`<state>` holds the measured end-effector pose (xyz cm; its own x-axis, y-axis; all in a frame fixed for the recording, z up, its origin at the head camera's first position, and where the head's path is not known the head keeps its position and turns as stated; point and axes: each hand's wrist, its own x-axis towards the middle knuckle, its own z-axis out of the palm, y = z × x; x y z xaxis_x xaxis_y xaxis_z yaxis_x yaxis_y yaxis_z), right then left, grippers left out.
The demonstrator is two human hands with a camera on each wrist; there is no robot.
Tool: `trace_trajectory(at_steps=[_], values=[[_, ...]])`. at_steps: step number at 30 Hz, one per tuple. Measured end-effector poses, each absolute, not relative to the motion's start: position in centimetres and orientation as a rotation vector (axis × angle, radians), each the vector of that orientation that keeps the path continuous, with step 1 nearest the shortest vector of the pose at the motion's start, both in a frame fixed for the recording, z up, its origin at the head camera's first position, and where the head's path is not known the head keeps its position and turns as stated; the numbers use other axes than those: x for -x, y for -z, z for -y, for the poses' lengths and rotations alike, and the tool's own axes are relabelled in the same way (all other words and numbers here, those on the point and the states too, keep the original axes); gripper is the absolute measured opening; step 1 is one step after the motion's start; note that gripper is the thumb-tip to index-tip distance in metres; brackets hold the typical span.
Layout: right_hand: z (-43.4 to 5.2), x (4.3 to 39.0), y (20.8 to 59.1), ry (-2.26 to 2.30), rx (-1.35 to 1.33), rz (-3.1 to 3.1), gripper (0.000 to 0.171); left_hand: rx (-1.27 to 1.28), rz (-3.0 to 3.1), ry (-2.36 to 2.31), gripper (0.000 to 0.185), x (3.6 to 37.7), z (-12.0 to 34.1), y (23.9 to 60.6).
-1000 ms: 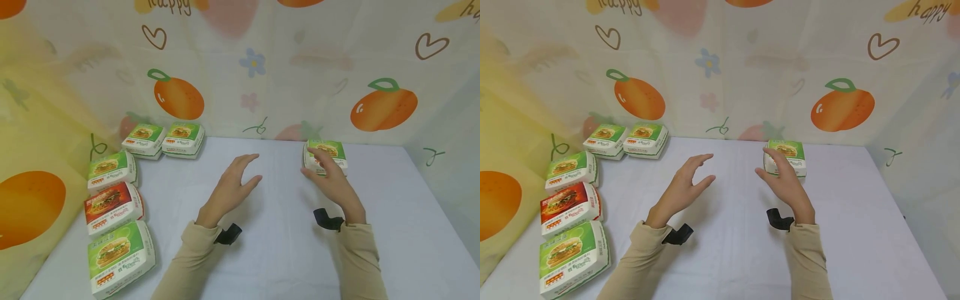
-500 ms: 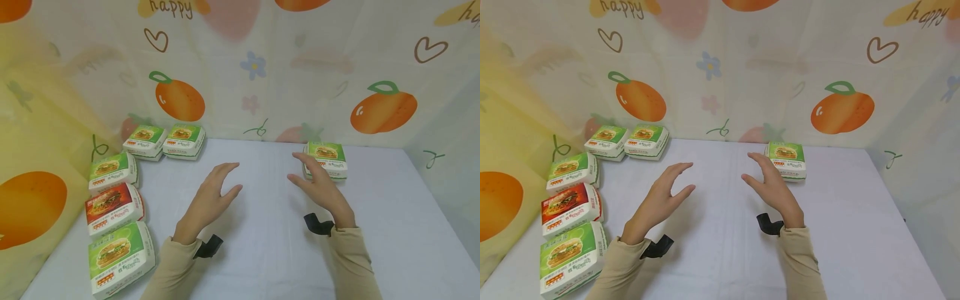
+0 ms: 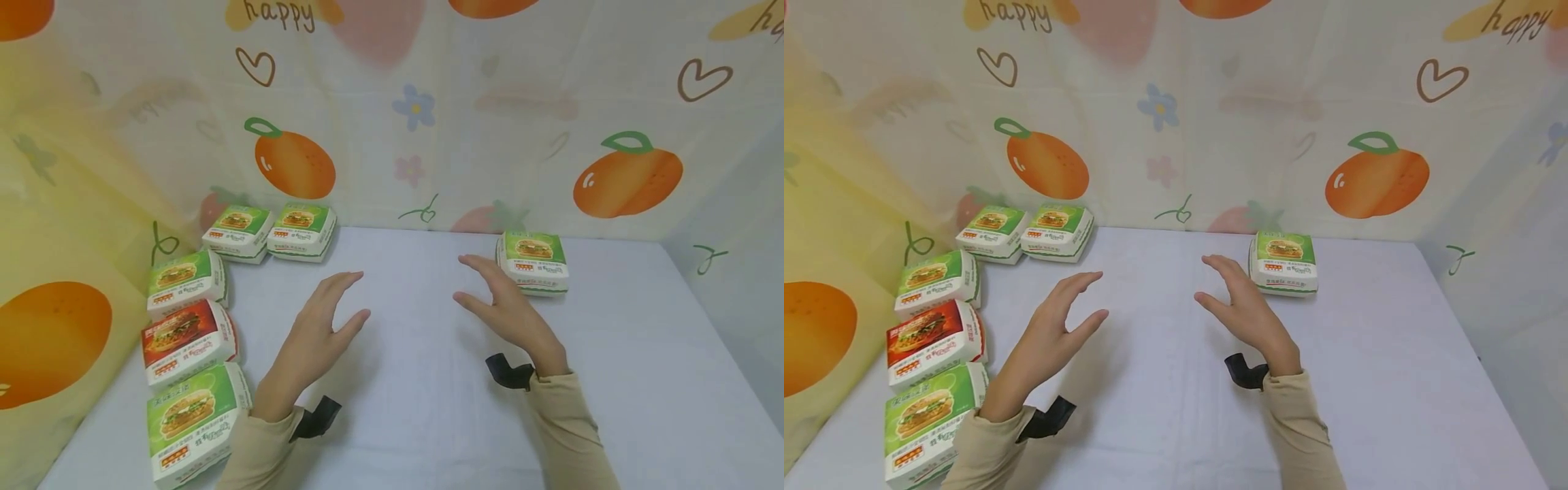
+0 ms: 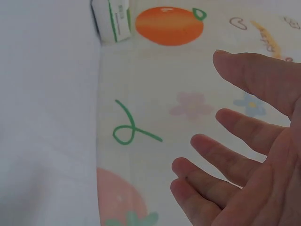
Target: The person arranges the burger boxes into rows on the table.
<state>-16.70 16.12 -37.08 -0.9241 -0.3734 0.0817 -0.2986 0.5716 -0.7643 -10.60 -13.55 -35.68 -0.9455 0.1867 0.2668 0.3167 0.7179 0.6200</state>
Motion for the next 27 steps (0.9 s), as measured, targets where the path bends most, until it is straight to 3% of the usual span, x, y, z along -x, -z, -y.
trace_trajectory(at_steps=[27], values=[[-11.5, 15.2, 37.7, 1.305, 0.78, -2.564, 0.06, 0.26, 2.682, 0.932, 0.057, 6.8, 17.6, 35.6]])
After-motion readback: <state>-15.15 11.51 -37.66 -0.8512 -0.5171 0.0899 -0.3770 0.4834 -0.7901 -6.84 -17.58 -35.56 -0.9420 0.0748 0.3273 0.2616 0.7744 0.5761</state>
